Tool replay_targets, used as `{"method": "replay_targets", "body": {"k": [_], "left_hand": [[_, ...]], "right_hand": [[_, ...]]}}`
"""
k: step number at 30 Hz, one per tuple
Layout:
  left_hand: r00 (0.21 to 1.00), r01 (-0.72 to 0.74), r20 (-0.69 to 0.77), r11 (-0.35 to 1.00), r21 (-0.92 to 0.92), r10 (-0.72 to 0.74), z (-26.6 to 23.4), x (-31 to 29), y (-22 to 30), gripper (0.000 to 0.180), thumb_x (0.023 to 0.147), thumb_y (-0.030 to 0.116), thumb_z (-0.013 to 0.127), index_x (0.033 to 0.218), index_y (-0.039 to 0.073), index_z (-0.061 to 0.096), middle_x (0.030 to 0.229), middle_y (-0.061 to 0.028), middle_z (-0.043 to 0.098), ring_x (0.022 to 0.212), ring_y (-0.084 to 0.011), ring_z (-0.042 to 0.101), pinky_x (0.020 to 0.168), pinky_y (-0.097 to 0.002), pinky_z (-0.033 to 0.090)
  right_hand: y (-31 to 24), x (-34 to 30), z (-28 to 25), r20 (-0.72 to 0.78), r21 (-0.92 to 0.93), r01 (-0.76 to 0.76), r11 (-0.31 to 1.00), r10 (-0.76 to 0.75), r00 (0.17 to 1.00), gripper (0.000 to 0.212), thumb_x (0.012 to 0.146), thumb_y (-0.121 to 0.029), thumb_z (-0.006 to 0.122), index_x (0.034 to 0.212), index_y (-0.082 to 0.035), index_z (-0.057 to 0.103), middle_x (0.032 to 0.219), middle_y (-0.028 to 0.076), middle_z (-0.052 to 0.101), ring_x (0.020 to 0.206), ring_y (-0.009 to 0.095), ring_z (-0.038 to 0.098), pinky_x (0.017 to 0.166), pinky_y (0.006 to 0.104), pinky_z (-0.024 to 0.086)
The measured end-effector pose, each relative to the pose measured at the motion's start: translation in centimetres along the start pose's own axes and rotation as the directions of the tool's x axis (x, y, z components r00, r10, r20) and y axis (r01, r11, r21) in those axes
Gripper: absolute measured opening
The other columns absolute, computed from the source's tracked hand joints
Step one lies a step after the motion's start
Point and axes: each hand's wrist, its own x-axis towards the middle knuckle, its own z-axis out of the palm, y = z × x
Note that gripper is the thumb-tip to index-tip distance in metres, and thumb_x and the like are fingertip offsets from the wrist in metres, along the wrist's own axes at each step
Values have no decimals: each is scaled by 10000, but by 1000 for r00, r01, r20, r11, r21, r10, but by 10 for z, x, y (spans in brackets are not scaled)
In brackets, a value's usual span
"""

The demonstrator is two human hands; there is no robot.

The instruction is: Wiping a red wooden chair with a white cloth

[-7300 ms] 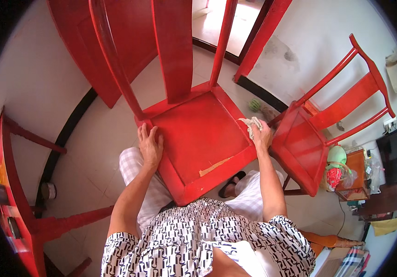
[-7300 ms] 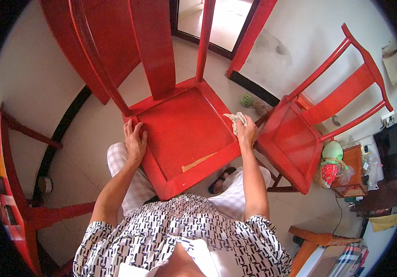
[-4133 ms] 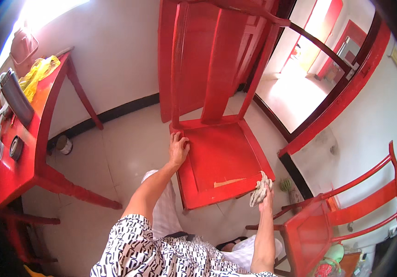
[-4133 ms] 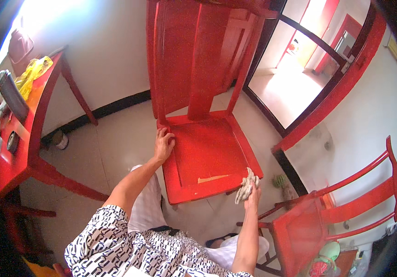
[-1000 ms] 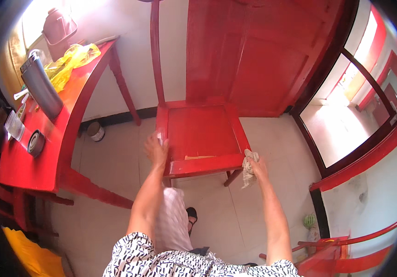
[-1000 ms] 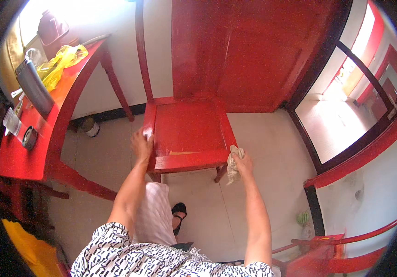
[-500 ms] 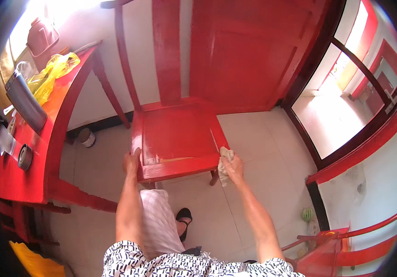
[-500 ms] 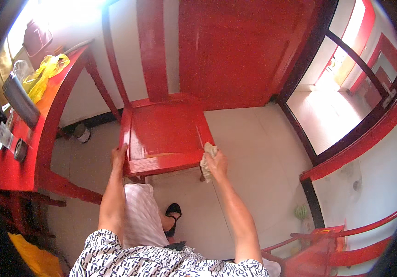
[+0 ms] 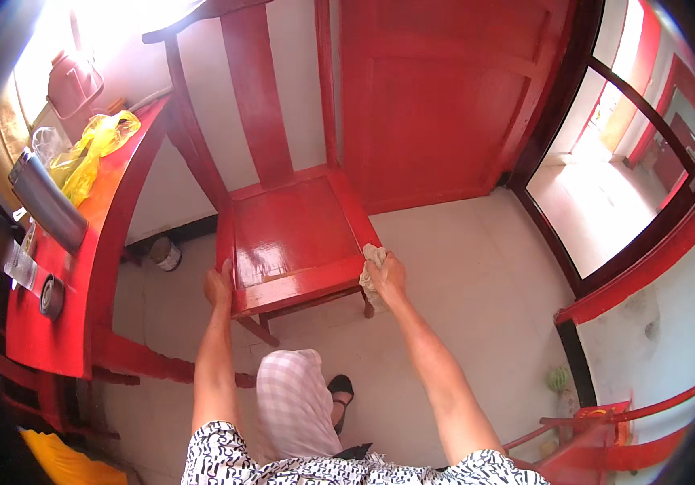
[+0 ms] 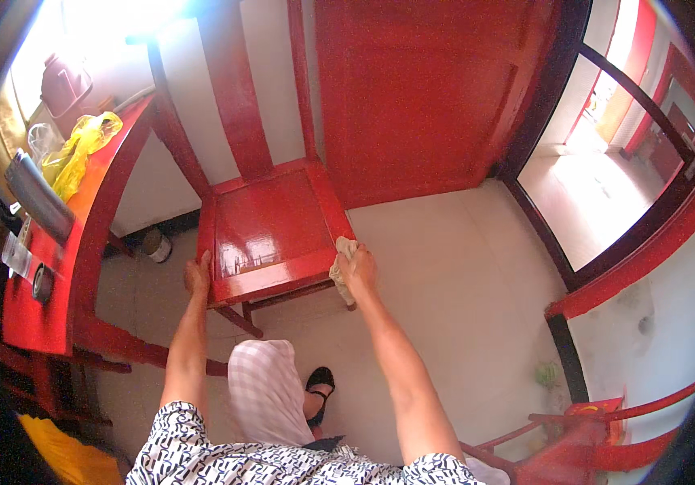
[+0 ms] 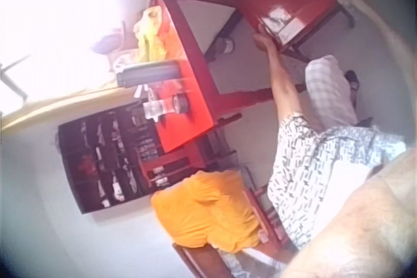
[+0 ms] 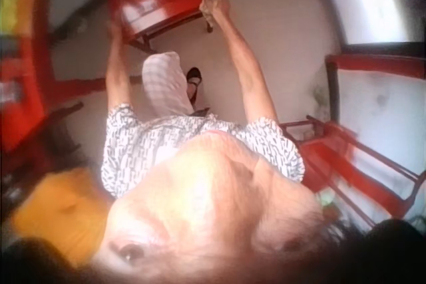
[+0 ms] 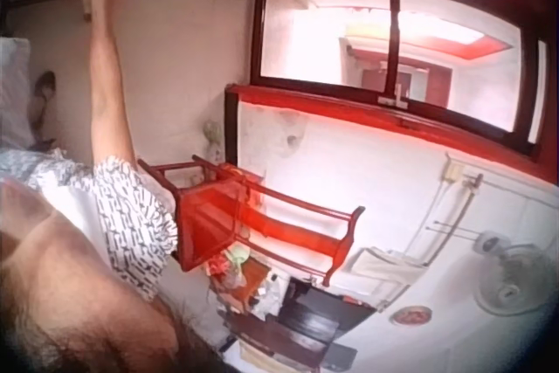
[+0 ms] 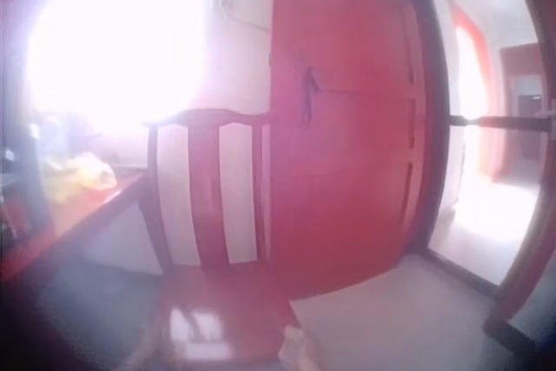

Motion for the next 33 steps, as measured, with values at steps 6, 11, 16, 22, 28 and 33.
{"method": "replay_targets", "body": {"k": [6, 11, 16, 22, 28, 33], "left_hand": [[998, 30, 48, 998, 58, -33, 2, 46, -25, 681, 877, 625, 587, 954, -37, 725, 948, -312, 684, 939, -475, 666, 812, -552, 504], [1000, 0, -26, 1000, -5, 0, 11, 49, -24, 697, 871, 636, 587, 952, -43, 720, 971, -305, 684, 950, -466, 666, 818, -550, 504], [999, 49, 14, 996, 81, -50, 10, 57, -12, 708, 871, 644, 585, 933, -50, 710, 963, -298, 687, 948, -478, 659, 818, -549, 503], [998, 58, 6, 997, 50, -59, 20, 77, -1, 711, 867, 651, 577, 927, -43, 716, 933, -302, 687, 920, -480, 661, 811, -544, 509], [997, 66, -36, 997, 51, -64, 35, 94, -18, 665, 889, 629, 565, 998, -10, 714, 991, -285, 690, 967, -473, 653, 842, -541, 500], [997, 78, 12, 991, 105, -79, 41, 87, -12, 717, 893, 679, 510, 1064, 8, 697, 1021, -263, 695, 990, -459, 655, 856, -529, 507]], "right_hand": [[-21, -8, 22, -5, 17, 74, 997, -74, 997, 459, 822, -265, 703, 1093, 91, 601, 973, 302, 680, 952, 451, 666, 827, 516, 523], [-23, 18, 28, 28, -63, 5, 998, -3, 1000, 460, 813, -273, 717, 1083, 83, 608, 964, 296, 683, 948, 447, 668, 833, 510, 524], [-17, 40, 40, 29, -97, 32, 995, -29, 999, 464, 813, -290, 721, 1074, 78, 617, 970, 294, 686, 956, 454, 665, 842, 512, 521], [-21, 66, 48, 15, -80, 56, 995, -55, 998, 451, 827, -302, 707, 1042, 85, 623, 943, 294, 687, 947, 458, 666, 832, 501, 523], [-44, 67, 47, 7, 29, 41, 999, -41, 999, 451, 838, -299, 700, 1071, 78, 616, 971, 293, 685, 951, 446, 668, 834, 488, 525], [-10, 78, 67, 27, -56, 58, 997, -56, 998, 445, 853, -281, 696, 1119, 64, 604, 991, 269, 687, 935, 409, 679, 833, 454, 532]]}}
